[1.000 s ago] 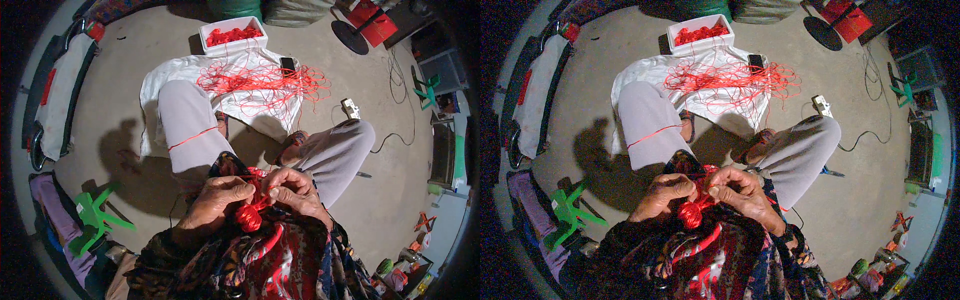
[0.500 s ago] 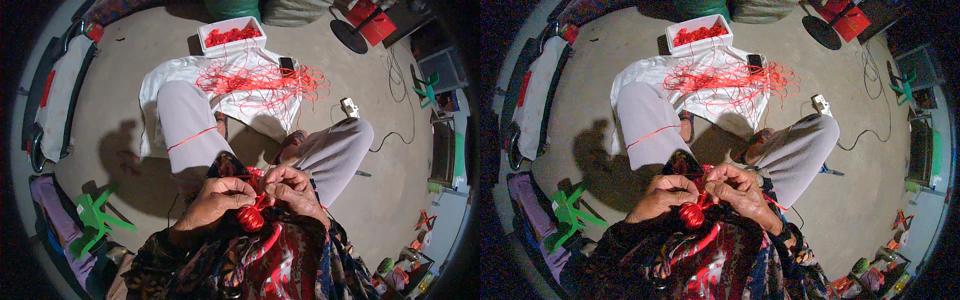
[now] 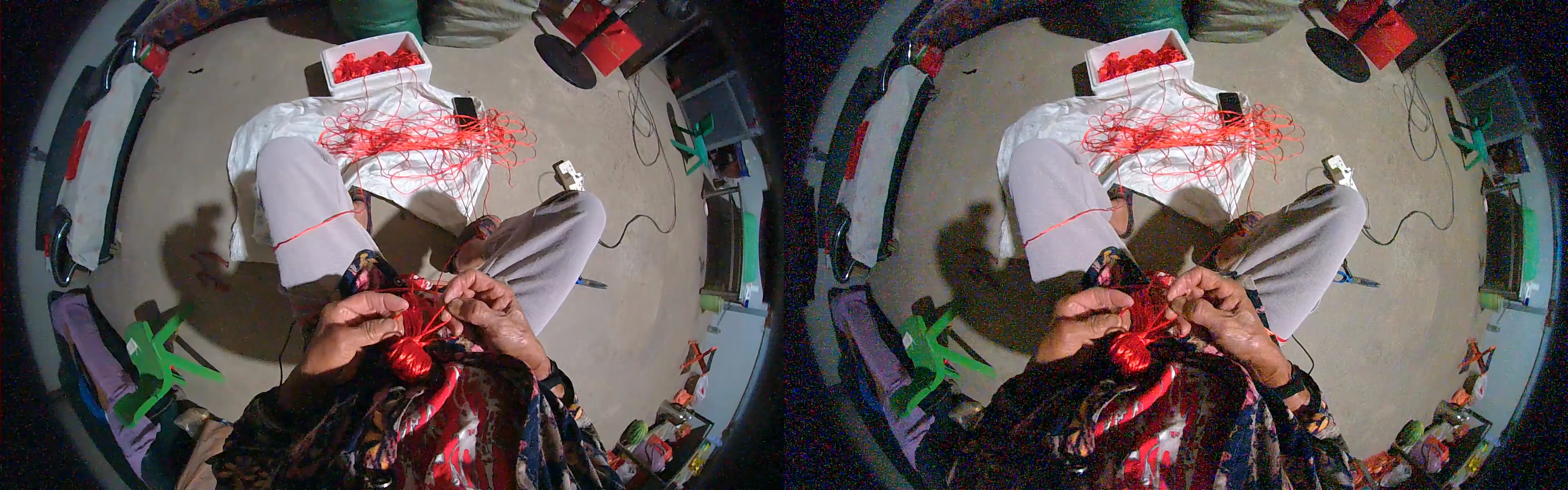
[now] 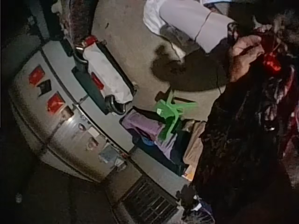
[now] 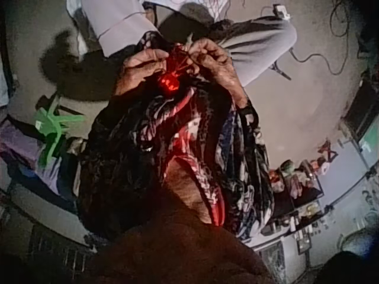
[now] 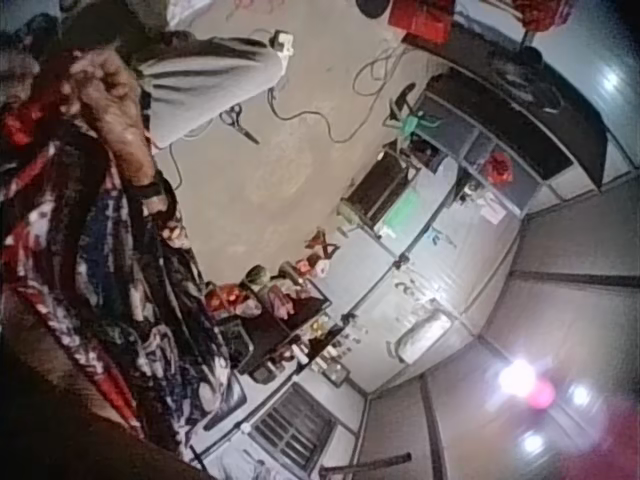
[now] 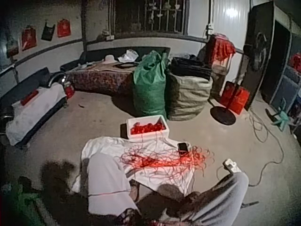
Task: Wrapping and tying red nylon string around a plastic water bottle.
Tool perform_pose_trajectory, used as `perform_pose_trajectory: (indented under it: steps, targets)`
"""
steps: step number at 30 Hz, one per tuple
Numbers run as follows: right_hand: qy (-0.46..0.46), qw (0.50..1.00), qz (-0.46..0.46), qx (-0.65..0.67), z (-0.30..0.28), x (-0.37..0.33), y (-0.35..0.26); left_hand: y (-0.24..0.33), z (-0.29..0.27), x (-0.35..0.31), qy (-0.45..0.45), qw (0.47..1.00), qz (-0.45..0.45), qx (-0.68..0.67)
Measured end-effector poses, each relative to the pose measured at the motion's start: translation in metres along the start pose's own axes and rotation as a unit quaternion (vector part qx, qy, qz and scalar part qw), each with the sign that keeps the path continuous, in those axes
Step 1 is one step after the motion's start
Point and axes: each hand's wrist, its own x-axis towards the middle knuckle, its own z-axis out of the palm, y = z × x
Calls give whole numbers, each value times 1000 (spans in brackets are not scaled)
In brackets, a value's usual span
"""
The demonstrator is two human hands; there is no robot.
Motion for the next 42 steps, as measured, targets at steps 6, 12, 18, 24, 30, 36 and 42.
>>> perform_pose_trajectory:
  steps: [6,12,18,24,30,36,42]
  targets:
    - [-36,998,-23,-37,-4,-4,-2,1,1,-4,-9,985,85,151]
    - [-71,994,-18,-78,-1,-6,-8,0,2,1,4,991,110,78]
    - [-85,989,-24,-117,17,1,-15,9,4,11,26,994,66,-80]
    - [-80,936,-185,-289,30,20,-20,11,2,30,40,984,93,-145]
    - [-29,904,-269,-332,32,32,-24,26,9,49,105,975,113,-157]
    - [29,851,-344,-395,31,39,-23,44,25,63,96,976,138,-140]
    - [127,733,-480,-465,18,39,-29,66,45,58,80,970,229,8]
